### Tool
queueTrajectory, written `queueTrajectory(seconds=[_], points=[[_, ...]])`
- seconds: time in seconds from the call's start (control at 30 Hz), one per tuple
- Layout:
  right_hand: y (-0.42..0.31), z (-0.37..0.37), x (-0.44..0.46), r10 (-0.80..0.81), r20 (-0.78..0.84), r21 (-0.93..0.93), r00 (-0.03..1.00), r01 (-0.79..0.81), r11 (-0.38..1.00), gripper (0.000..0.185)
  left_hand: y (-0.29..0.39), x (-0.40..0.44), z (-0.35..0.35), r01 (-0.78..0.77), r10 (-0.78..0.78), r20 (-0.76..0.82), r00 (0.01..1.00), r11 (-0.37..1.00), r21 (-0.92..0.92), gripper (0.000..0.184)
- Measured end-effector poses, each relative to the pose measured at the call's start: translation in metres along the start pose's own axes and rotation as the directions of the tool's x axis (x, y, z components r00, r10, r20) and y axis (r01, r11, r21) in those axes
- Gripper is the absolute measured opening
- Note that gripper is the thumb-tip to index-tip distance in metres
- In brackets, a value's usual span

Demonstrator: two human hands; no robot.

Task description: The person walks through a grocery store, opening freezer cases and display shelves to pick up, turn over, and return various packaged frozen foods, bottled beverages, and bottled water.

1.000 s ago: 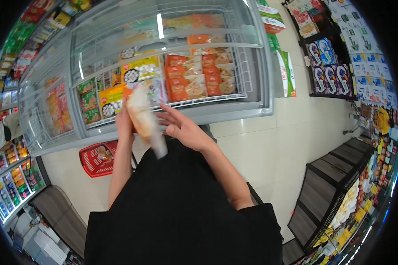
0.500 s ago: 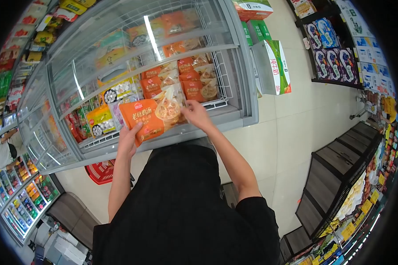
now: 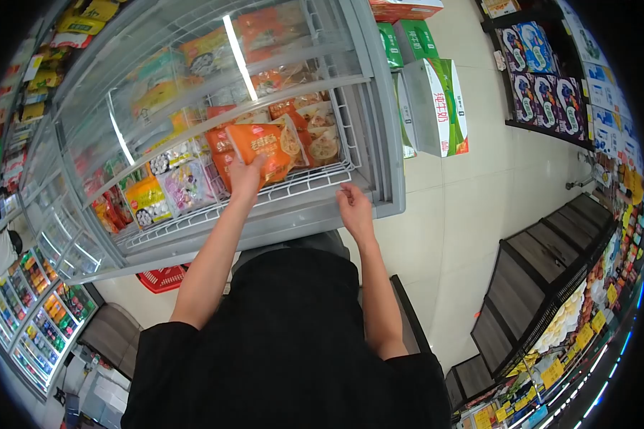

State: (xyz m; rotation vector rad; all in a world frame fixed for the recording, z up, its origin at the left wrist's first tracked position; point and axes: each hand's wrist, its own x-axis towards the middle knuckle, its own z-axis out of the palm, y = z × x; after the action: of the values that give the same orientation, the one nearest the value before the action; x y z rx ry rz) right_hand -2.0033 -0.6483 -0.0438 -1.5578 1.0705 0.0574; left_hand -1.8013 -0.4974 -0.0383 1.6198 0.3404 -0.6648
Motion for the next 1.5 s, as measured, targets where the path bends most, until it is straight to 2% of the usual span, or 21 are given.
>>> queueTrajectory(seconds=[0.1,0.2,0.23,0.3,0.43,0.47,0.5,0.57,0.6,0.63,0.7,0.73,0.8,0.83,0.9,0.97,1.03,1.07,1.13,1.3,1.5], points=[[-0.014,-0.003,-0.006,0.013,0.024,-0.033,1.000,-0.012,0.999,0.033,-0.017,0.018,0.026,0.035,-0.036,0.076,0.996,0.999,0.016,0.035],[-0.006,-0.005,-0.008,0.030,0.024,-0.011,0.999,-0.030,0.999,0.031,-0.042,0.037,0.019,0.126,-0.175,0.150,0.973,0.948,0.291,0.053],[-0.006,-0.005,-0.007,0.029,0.011,0.026,1.000,-0.029,0.999,0.030,-0.049,0.040,0.008,0.131,-0.177,0.141,0.974,0.948,0.289,0.053],[-0.007,-0.006,-0.002,0.022,0.017,-0.009,1.000,-0.022,1.000,0.030,-0.064,0.045,-0.022,-0.089,0.044,0.086,0.995,0.765,0.638,0.062],[-0.012,0.004,0.010,-0.050,0.028,-0.056,0.998,0.051,0.997,0.028,-0.046,0.034,-0.097,-0.168,0.127,0.109,0.986,0.713,0.681,0.050],[-0.018,0.014,0.018,-0.079,0.068,-0.030,0.995,0.081,0.996,0.028,-0.039,0.027,-0.120,-0.288,0.280,0.124,0.952,0.683,0.672,0.042],[-0.027,0.024,0.023,-0.138,0.078,-0.064,0.987,0.143,0.988,0.027,-0.023,0.020,-0.140,-0.274,0.308,0.079,0.948,0.665,0.694,0.042],[-0.058,0.059,0.026,-0.215,0.106,-0.086,0.971,0.224,0.971,0.026,0.017,0.005,-0.164,-0.361,0.523,0.002,0.853,0.587,0.725,0.039],[-0.083,0.079,0.027,-0.302,0.146,-0.105,0.942,0.318,0.942,0.025,0.035,0.004,-0.173,-0.484,0.720,0.015,0.694,0.451,0.750,0.039],[-0.105,0.098,0.028,-0.382,0.182,-0.127,0.906,0.407,0.904,0.024,0.059,0.005,-0.179,-0.482,0.730,0.000,0.684,0.452,0.751,0.039],[-0.142,0.146,0.029,-0.464,0.277,-0.099,0.841,0.506,0.857,0.027,0.101,0.018,-0.190,-0.449,0.876,0.039,0.481,0.209,0.869,0.042],[-0.161,0.169,0.029,-0.529,0.313,-0.109,0.789,0.583,0.805,0.031,0.106,0.035,-0.198,-0.452,0.884,0.024,0.467,0.216,0.865,0.042],[-0.201,0.210,0.020,-0.665,0.380,-0.181,0.642,0.757,0.628,0.040,0.105,0.068,-0.215,-0.456,0.785,0.291,0.547,-0.012,0.890,0.045],[-0.210,0.228,0.019,-0.674,0.386,-0.192,0.629,0.770,0.608,0.040,0.108,0.071,-0.217,-0.457,0.799,0.274,0.536,0.002,0.889,0.045],[-0.218,0.262,0.018,-0.708,0.408,-0.233,0.576,0.816,0.529,0.045,0.109,0.074,-0.216,-0.425,0.662,0.213,0.719,0.176,0.888,0.042],[-0.218,0.284,0.012,-0.723,0.428,-0.255,0.542,0.840,0.479,0.051,0.100,0.065,-0.213,-0.419,0.661,0.177,0.729,0.227,0.879,0.040],[-0.206,0.298,0.005,-0.756,0.442,-0.449,0.483,0.849,0.279,0.058,0.088,0.046,-0.223,-0.454,0.648,0.202,0.734,0.247,0.856,0.038],[-0.197,0.301,-0.002,-0.759,0.451,-0.448,0.470,0.855,0.263,0.058,0.080,0.034,-0.230,-0.489,0.649,0.239,0.722,0.234,0.841,0.038],[-0.179,0.300,-0.024,-0.691,0.517,-0.530,0.504,0.823,0.204,0.064,0.058,0.012,-0.243,-0.530,0.653,0.273,0.707,0.234,0.815,0.043],[-0.131,0.283,-0.092,-0.597,0.595,-0.538,0.538,0.819,0.200,0.067,-0.001,-0.046,-0.268,-0.615,0.656,0.327,0.680,0.268,0.741,0.041],[-0.085,0.265,-0.143,-0.495,0.660,-0.494,0.565,0.823,0.281,0.070,-0.051,-0.097,-0.278,-0.651,0.672,0.320,0.668,0.320,0.688,0.030]])
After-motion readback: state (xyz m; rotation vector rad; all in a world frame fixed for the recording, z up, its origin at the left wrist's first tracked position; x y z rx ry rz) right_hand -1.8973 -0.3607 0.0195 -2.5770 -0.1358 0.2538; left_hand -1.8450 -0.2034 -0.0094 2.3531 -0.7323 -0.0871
